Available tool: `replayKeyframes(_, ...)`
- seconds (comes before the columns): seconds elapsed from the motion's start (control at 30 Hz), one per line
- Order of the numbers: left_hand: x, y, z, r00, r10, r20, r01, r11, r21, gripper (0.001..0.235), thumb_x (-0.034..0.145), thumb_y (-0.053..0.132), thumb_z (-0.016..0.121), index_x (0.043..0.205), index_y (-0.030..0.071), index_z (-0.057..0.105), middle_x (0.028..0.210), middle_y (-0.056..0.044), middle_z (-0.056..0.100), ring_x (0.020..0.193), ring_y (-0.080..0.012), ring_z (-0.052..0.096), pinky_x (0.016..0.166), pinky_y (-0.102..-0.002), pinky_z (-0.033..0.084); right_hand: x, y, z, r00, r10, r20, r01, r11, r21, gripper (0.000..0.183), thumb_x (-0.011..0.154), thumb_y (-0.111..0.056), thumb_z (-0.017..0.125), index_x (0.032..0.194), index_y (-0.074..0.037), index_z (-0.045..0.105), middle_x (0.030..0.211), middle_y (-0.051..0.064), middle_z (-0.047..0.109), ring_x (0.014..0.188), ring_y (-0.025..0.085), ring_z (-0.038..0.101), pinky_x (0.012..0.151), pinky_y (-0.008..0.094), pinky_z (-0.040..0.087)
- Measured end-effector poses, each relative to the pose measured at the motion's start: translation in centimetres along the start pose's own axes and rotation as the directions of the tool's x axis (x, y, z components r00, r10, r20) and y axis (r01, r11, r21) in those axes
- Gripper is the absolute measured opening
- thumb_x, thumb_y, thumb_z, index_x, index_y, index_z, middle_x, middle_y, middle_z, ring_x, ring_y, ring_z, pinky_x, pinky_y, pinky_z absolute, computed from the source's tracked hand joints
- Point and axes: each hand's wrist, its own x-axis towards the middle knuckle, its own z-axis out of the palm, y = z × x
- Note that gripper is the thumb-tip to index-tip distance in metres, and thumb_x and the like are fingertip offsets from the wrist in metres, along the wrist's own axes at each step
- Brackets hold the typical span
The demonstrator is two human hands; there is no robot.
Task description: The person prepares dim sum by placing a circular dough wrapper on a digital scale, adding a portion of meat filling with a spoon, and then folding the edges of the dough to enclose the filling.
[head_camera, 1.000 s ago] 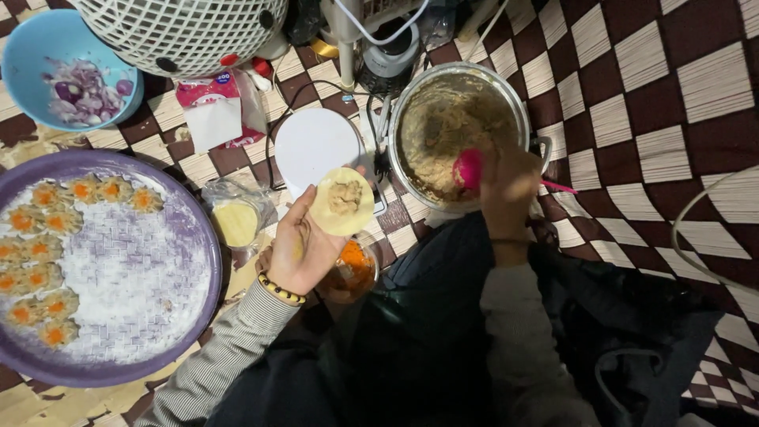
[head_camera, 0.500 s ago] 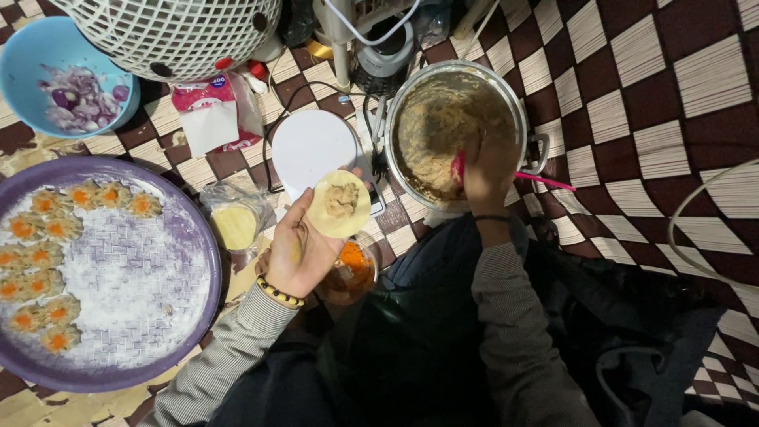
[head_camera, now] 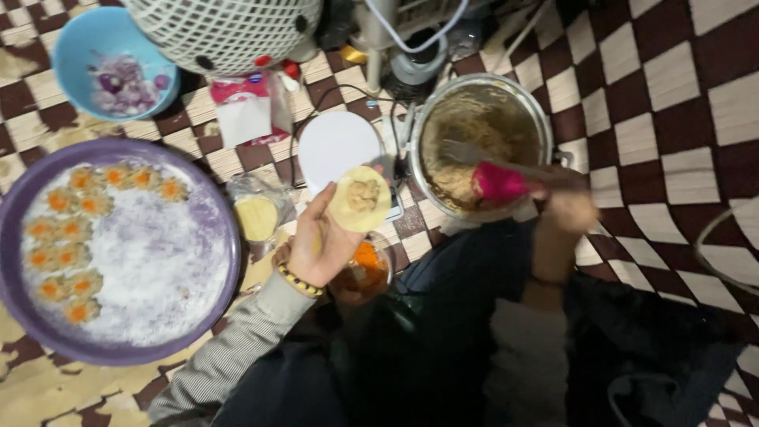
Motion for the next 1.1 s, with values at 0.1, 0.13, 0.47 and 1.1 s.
replayKeyframes(0.1, 0.6, -0.1, -2.2, 0.947, 0.014, 0.322, 0.027, 0.992, -0.124, 0.062, 0.105, 0.029, 0.044, 0.154, -0.006, 0.030, 0.154, -0.024, 0.041, 0.140, -0.0334, 0.044, 0.119, -0.042, 0.035, 2.3, 0.0, -4.2, 0.997, 0.037, 0.065, 0.007, 0.821, -0.571, 0.017, 0.106, -0.013, 0.068, 0.094, -0.025, 0.068, 0.086, -0.004, 0.062, 0.078, 0.013, 0.063, 0.071, 0.027, 0.053)
replayKeyframes(0.13, 0.6, -0.1, -2.4, 0.937, -0.001, 0.350, 0.052, 0.989, -0.136, 0.062, 0.106, 0.030, 0.042, 0.156, -0.004, 0.028, 0.155, -0.023, 0.040, 0.141, -0.0328, 0.043, 0.119, -0.041, 0.034, 6.0, -2.7, -8.4, 0.881, 0.463, 0.094, -0.462, 0.886, -0.034, 0.015, 0.114, -0.018, 0.058, 0.102, -0.015, 0.067, 0.091, 0.002, 0.061, 0.082, 0.016, 0.061, 0.074, 0.031, 0.051)
replayKeyframes(0.47, -0.5, 0.3, -0.8, 0.913, 0.004, 0.407, 0.016, 0.999, -0.045, 0.058, 0.108, 0.030, 0.038, 0.156, -0.002, 0.032, 0.155, -0.020, 0.044, 0.140, -0.0304, 0.045, 0.116, -0.043, 0.038, 13.0, -13.3, -16.3, 0.560, 0.554, 0.616, -0.815, 0.235, 0.530, 0.041, 0.105, -0.019, 0.040, 0.070, -0.007, 0.056, 0.078, 0.009, 0.069, 0.077, 0.019, 0.068, 0.079, 0.034, 0.054)
replayKeyframes(1.1, -0.5, 0.6, -0.6, 0.965, -0.050, 0.259, 0.077, 0.993, -0.094, 0.062, 0.103, 0.036, 0.045, 0.150, -0.004, 0.040, 0.153, -0.022, 0.045, 0.139, -0.0326, 0.046, 0.120, -0.045, 0.032, 10.8, -12.4, -19.3, 0.979, 0.079, 0.186, -0.200, 0.500, 0.843, 0.024, 0.103, -0.006, 0.048, 0.095, 0.005, 0.068, 0.094, 0.014, 0.072, 0.079, 0.024, 0.065, 0.112, 0.051, 0.042)
